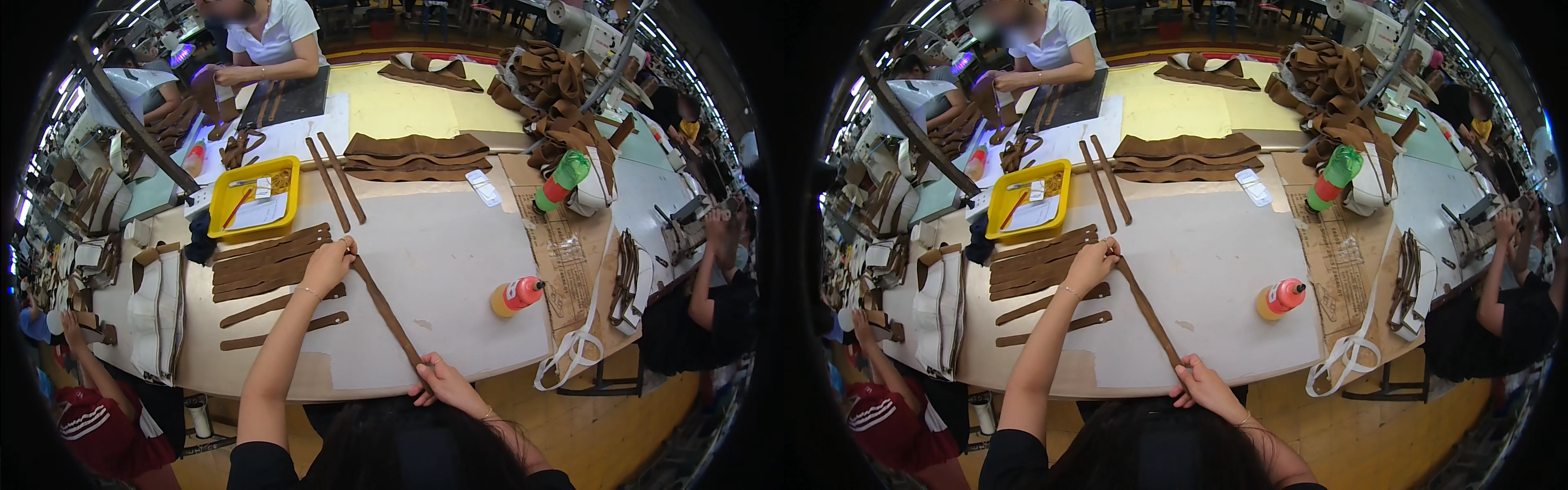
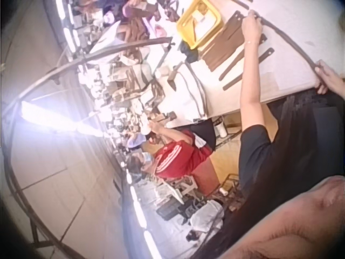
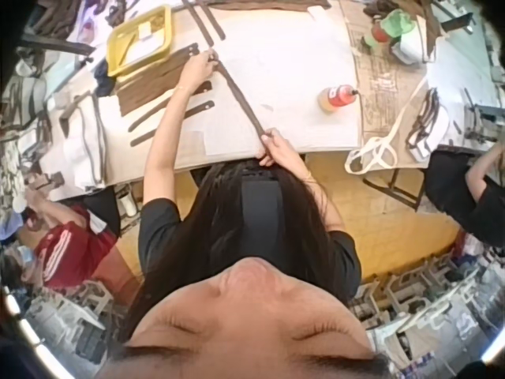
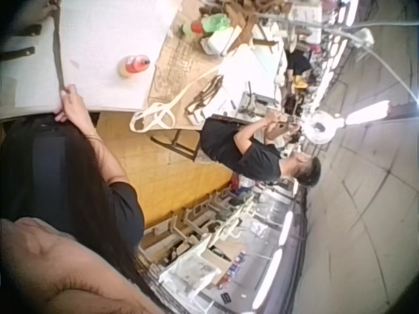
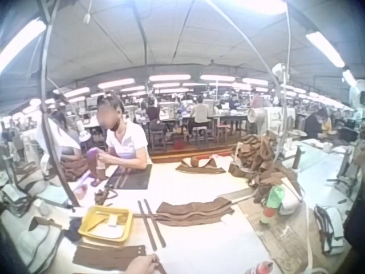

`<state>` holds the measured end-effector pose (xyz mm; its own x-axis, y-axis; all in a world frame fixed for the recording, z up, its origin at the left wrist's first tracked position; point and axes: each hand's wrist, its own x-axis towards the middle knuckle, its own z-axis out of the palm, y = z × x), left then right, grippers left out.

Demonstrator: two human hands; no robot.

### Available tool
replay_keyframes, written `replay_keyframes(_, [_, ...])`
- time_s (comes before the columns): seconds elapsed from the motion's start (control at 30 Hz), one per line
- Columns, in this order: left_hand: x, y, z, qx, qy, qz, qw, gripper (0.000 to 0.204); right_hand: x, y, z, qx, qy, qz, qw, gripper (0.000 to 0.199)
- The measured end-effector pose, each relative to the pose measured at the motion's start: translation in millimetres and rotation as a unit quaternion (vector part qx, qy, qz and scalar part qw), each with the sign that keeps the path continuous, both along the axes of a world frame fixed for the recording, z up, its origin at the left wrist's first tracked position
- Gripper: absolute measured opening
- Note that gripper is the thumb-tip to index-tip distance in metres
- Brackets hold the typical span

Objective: The person applies glue to brown leather pieces and strips, then presses them together to form assembled components. The person handles multiple leather parts, aligns edges, and uses a squeeze bottle to apply adhesive before joining the pieces.

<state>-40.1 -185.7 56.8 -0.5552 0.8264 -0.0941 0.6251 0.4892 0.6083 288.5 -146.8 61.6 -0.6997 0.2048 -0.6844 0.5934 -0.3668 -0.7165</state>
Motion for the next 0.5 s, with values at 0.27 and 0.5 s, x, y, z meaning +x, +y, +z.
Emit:
replay_keyframes(0.27, [8.8,-3.0,19.0,0.055,0.13,-0.069,0.988,0.002,16.3,25.4,41.1,0.417,-0.139,0.23,0.868,0.048])
replay_keyframes(0.5, [57.2,-15.2,109.5,-0.027,-0.025,-0.136,0.99,0.01,-40.4,38.5,45.3,0.516,0.244,0.017,0.821,0.055])
